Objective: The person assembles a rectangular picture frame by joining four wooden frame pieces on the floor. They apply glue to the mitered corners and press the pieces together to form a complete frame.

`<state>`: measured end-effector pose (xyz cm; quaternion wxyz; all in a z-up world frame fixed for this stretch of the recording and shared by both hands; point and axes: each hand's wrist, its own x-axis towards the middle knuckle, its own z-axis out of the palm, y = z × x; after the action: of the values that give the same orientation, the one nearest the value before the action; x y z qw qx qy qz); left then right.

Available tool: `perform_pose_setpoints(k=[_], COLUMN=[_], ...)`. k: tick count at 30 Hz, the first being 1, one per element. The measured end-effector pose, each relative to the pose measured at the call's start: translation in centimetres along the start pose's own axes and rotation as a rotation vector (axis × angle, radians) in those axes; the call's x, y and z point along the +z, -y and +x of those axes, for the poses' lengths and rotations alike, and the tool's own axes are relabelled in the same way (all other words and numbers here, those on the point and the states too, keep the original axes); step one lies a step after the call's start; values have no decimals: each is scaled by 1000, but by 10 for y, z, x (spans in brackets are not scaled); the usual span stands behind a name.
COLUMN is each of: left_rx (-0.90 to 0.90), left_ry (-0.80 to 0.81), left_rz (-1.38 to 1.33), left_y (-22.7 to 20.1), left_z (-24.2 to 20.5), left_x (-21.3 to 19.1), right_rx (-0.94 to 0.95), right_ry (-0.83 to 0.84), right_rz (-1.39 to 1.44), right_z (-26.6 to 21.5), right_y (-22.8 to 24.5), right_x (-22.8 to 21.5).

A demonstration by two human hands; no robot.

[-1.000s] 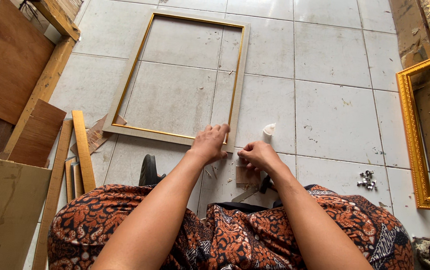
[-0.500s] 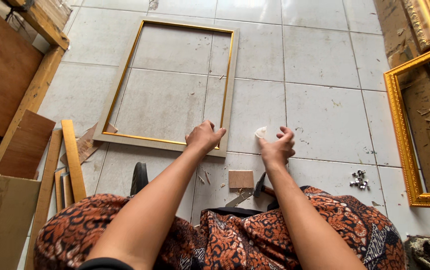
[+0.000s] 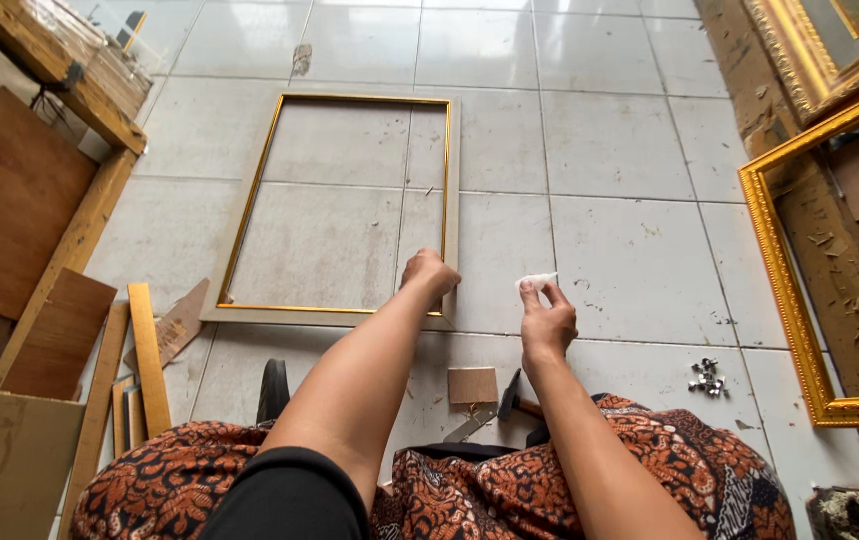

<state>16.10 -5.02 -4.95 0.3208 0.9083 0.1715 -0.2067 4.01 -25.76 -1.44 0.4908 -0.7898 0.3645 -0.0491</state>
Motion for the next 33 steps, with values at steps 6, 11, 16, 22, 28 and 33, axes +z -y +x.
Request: perform_pose_setpoints(k=[6,11,16,22,28,33], left_rx=[57,38,-99,-97,4,393], left_ry=[7,80,120,-77,-61,-187], left_rz=[-615,-642,-752,-690,-256,-115], left_y=[-109,-147,-122,-56,-40,-11], left_z=[-21,-34,-34,41,-23,-96], left_x=[-86,-141,-79,28,5,-5], right_rx=[-260,-303,-204,-91,-156,-309], right_ry=[108,47,41,112,96,-10], right_rz=[555,447,490,55,-466,-514], right_z=[-52,-41,-6,33,67,38], right_y=[107,112,69,36,-7,3], right_x=[-76,-93,-74,-50,-23,-24])
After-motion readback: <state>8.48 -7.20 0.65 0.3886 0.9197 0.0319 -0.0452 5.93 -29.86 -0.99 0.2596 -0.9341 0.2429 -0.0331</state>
